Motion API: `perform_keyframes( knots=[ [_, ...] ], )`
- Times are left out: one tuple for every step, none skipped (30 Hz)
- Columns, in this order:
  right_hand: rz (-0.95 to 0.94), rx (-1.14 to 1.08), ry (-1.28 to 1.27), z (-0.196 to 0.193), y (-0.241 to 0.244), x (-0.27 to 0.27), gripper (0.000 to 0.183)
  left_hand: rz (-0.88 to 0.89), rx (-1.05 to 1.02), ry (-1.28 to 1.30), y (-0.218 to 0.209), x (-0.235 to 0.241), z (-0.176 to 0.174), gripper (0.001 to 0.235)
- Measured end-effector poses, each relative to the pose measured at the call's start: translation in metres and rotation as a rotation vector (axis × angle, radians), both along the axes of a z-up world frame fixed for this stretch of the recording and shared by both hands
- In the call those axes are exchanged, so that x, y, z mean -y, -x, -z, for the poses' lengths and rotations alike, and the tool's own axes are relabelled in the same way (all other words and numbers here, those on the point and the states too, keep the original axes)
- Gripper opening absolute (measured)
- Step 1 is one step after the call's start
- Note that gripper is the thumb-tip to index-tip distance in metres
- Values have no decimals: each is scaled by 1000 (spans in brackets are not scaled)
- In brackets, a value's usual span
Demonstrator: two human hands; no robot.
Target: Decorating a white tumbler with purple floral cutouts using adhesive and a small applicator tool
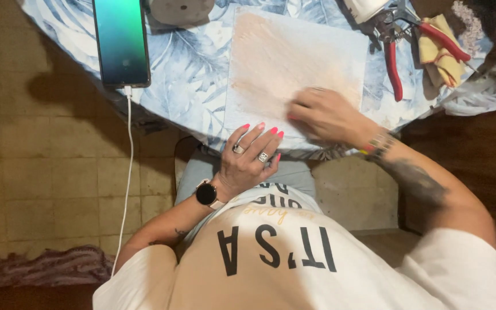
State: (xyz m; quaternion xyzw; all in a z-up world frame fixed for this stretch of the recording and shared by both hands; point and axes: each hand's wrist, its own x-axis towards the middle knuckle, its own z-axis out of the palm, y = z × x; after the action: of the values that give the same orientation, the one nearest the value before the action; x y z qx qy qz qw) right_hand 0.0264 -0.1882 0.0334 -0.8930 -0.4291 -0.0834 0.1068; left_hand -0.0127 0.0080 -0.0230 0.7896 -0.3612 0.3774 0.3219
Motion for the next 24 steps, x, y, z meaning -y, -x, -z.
perform_keyframes(
  knots=[
    [-2, 8, 0, 1, -11, -18, 6, -2, 8, 0, 0, 0, 1, 26],
    [-85, 23, -70, 1, -21, -36, 8, -1, 7, -5, 1, -1, 2, 25],
    [-165, 36, -137, 2, -31, -52, 12, 3, 4, -7, 2, 0, 4, 24],
    [-163, 41, -134, 5, -36, -54, 12, 5, 10, -4, 0, 2, 3, 24],
    [-196, 55, -133, 9, -39, -57, 11, 3, 14, -10, 0, 2, 3, 23],
    [-229, 69, -131, 13, -42, -61, 11, 1, 19, -15, 0, 1, 3, 23],
    [-231, 62, -129, 10, -35, -49, 11, -1, 12, -12, 1, 1, 2, 23],
    [-218, 39, -78, 8, -28, -38, 10, -2, 10, -11, 1, 1, 1, 23],
    [-200, 22, -25, 4, -22, -26, 10, 4, 12, -8, -1, 1, 0, 23],
    [-196, 19, -20, -1, -11, -9, 10, 7, 9, -3, -1, 1, -1, 23],
    [-118, -55, 108, -5, 0, 6, 8, 2, 7, -2, -1, 1, -1, 25],
    [-40, -130, 237, -10, 11, 21, 9, -4, 4, -1, -1, 0, -2, 26],
    [-37, -128, 240, -11, 18, 30, 9, -1, 6, 1, -1, 0, -1, 26],
    [-16, -82, 212, -13, 25, 39, 9, 1, 2, 3, 0, 1, -1, 26],
    [3, -31, 182, -14, 30, 47, 11, -1, 2, 3, -1, 0, -1, 26],
    [4, -25, 182, -7, 25, 45, 11, -1, 9, 3, -2, 0, -2, 26],
    [-3, 2, 154, 2, 22, 42, 11, 0, 8, 4, -2, 0, -2, 26],
    [-10, 29, 125, 10, 19, 40, 11, 1, 7, 4, -1, 0, -2, 27],
    [-12, 30, 122, 7, 8, 18, 11, -1, 8, 1, -1, 0, -3, 27],
    [-58, 47, 28, 3, -2, -4, 12, 6, 6, -1, 0, -1, -3, 27],
    [-109, 62, -64, -1, -13, -25, 12, 8, 4, -1, 0, 0, -3, 26],
    [-115, 63, -64, 4, -21, -38, 12, 1, 4, -1, 1, 0, -2, 26],
    [-154, 107, -83, 8, -30, -50, 11, -11, 5, -17, 1, 0, -2, 24],
    [-193, 151, -101, 13, -39, -62, 11, -23, 5, -34, 1, 0, -2, 22]
  ],
)
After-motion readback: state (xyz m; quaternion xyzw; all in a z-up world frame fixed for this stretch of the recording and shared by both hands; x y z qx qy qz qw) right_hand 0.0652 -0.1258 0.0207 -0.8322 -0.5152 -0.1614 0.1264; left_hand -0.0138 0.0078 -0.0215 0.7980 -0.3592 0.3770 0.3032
